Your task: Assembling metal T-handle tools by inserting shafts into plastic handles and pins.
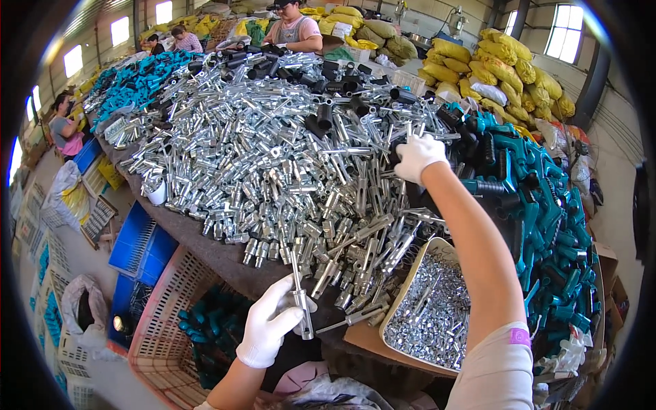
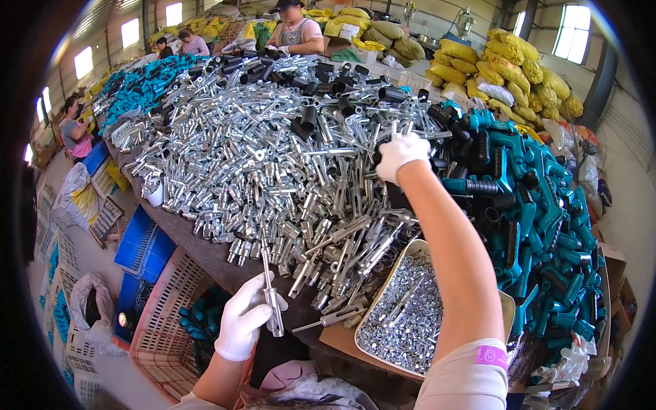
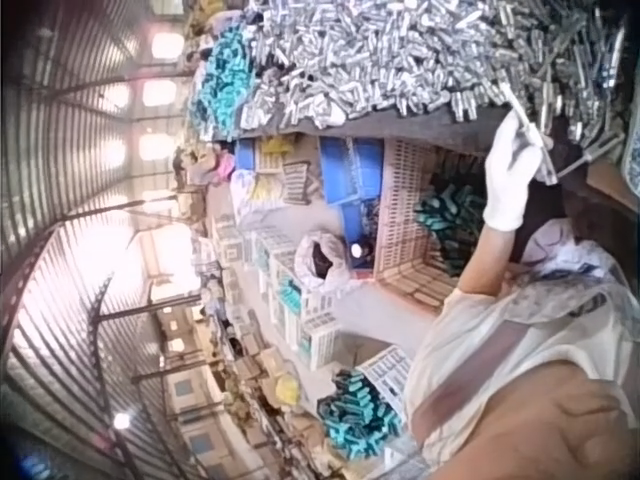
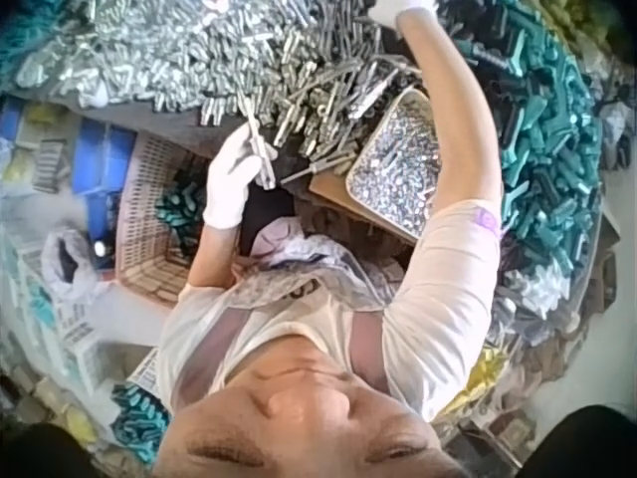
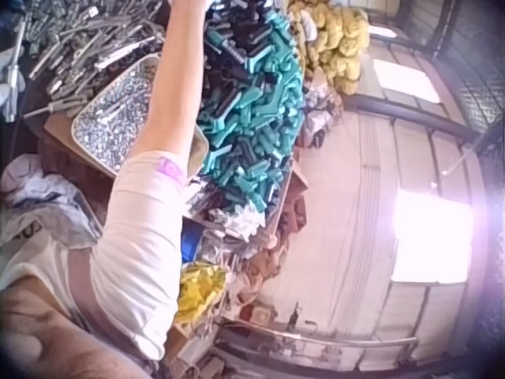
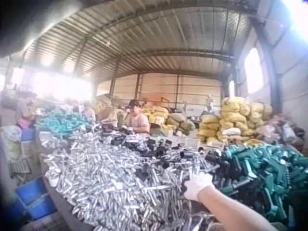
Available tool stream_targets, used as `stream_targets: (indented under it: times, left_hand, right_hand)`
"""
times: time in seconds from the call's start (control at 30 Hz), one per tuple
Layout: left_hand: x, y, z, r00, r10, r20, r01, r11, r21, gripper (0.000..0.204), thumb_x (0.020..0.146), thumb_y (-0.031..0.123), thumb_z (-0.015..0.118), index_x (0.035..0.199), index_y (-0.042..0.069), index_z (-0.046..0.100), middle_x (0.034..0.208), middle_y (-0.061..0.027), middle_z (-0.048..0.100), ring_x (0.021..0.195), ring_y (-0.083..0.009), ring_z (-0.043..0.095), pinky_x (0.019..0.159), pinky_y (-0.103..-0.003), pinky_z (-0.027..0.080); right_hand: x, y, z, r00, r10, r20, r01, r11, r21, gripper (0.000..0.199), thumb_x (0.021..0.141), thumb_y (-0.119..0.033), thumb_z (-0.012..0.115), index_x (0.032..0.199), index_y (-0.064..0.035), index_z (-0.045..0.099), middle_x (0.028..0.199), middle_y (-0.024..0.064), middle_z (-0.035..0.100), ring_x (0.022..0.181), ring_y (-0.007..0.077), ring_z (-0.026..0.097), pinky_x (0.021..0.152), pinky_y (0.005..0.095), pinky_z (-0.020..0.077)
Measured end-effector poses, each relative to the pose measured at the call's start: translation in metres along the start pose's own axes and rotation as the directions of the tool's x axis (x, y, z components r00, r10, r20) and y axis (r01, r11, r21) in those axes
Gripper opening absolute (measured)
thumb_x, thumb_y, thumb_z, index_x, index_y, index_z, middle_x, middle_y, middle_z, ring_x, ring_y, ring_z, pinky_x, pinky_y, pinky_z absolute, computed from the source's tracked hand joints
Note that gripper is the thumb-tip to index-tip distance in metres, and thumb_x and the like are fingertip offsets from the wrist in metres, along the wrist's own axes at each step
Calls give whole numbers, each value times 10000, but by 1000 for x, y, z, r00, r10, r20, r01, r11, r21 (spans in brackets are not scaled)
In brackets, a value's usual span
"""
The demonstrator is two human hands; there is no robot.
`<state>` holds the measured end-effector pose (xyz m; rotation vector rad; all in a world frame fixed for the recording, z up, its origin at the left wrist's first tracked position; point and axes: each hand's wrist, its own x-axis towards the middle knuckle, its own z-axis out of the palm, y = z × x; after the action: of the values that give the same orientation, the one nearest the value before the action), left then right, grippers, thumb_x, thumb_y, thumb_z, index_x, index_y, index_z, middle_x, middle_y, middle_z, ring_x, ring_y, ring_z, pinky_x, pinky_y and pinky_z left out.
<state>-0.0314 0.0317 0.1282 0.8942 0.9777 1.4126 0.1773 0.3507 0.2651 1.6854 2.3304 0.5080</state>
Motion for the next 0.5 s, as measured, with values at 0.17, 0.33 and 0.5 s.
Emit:
stream_targets:
  times: [0.17,0.33,0.5]
  left_hand:
    - [-4,5,-6,999,45,-7,-44,999,20,579,899,31,577,1452,-16,414,1044,-139,673,851,-131,632,736,-262,525]
    - [-5,7,-12,999,42,-30,-40,998,38,671,894,216,669,1445,-48,391,980,-174,659,703,-179,646,610,-271,528]
    - [-2,8,-11,1000,26,13,-26,1000,-9,608,892,99,624,1444,-34,406,1022,-155,667,843,-164,641,732,-277,520]
  right_hand:
    - [4,60,14,976,-29,214,-24,970,242,485,813,-432,562,1119,-93,726,1151,150,706,1082,311,672,921,387,523]
    - [22,89,21,950,187,252,-218,971,98,521,788,-492,599,1134,-127,734,1192,158,689,1112,324,650,968,404,501]
    - [8,63,-9,894,344,-289,-349,936,34,290,800,-336,660,969,-121,759,1044,158,719,966,334,693,841,450,550]
